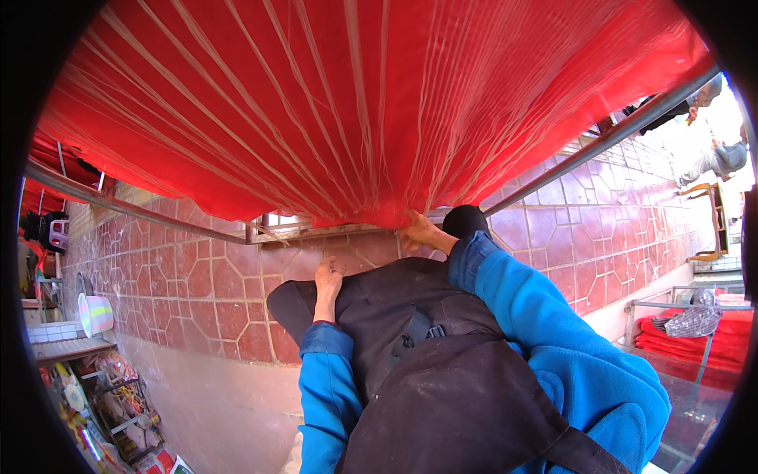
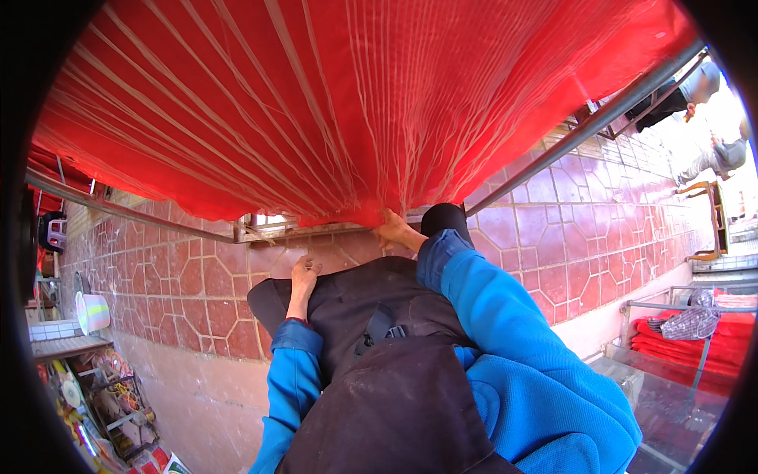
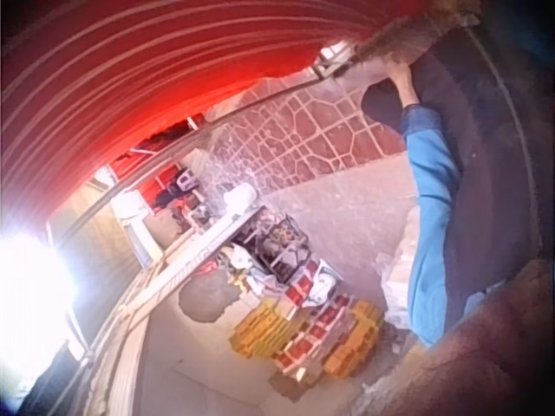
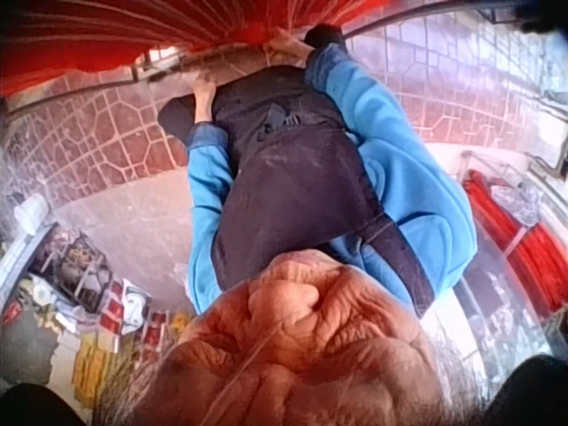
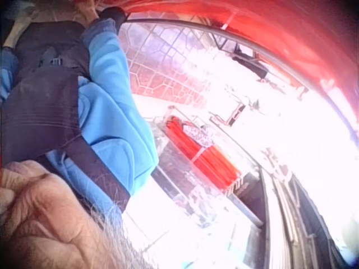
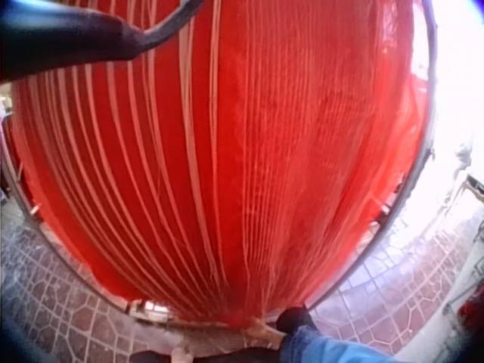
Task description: The person sits on the floor and repeatedly ties knots in a large red fishing net stretched across a metal frame. They pull individual strands through the mesh and secure them by hand to repair or reinforce the net.
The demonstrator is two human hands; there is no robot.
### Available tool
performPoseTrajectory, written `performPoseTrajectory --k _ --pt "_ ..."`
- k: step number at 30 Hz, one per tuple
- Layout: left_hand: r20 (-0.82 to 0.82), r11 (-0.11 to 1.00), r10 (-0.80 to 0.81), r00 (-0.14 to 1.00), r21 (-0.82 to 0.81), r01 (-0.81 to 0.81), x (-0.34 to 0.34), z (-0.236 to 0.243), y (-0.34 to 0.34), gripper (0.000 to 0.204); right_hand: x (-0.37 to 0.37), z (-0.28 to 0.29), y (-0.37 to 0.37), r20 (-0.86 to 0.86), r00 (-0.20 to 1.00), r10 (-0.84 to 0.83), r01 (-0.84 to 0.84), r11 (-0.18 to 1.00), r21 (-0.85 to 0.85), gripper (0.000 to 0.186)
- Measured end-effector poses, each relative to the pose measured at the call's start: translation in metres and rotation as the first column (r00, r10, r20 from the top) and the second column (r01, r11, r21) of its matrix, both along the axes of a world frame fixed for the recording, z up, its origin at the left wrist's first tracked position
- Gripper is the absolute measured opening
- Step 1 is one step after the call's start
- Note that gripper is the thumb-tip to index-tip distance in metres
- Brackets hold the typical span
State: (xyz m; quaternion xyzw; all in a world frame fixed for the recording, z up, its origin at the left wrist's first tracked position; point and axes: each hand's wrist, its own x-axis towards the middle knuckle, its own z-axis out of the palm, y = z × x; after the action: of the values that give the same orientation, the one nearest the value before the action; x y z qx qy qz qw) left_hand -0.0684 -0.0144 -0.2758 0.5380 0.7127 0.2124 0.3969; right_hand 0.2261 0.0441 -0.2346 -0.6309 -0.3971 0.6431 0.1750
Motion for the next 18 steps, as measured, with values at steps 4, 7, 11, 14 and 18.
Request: performPoseTrajectory --k 4,7,11,14,18 --pt "-0.015 0.995 -0.05 0.999 -0.09 0.048 0.0 0.003 0.004 0.038 -0.003 -0.002 0.002 0.003 0.997 -0.072 0.072 0.997 0.003 0.08" --pt "0.041 0.998 -0.034 0.999 -0.058 0.036 0.007 0.014 0.003 0.033 -0.003 -0.005 0.002 -0.002 0.994 -0.107 0.107 0.994 0.016 0.08" --pt "0.323 0.995 -0.091 0.942 0.062 0.074 0.053 0.04 0.026 0.028 0.002 -0.011 0.003 -0.07 0.994 -0.082 0.08 0.996 -0.027 0.061" --pt "0.514 0.981 -0.148 0.845 0.182 0.061 0.12 0.068 0.058 0.029 0.011 -0.007 0.003 -0.099 0.994 -0.055 0.053 0.998 -0.021 0.04" --pt "0.41 0.868 -0.197 0.89 0.495 -0.036 0.187 0.114 0.083 0.028 0.025 0.018 -0.007 -0.213 0.975 -0.06 0.063 0.998 0.008 0.039"
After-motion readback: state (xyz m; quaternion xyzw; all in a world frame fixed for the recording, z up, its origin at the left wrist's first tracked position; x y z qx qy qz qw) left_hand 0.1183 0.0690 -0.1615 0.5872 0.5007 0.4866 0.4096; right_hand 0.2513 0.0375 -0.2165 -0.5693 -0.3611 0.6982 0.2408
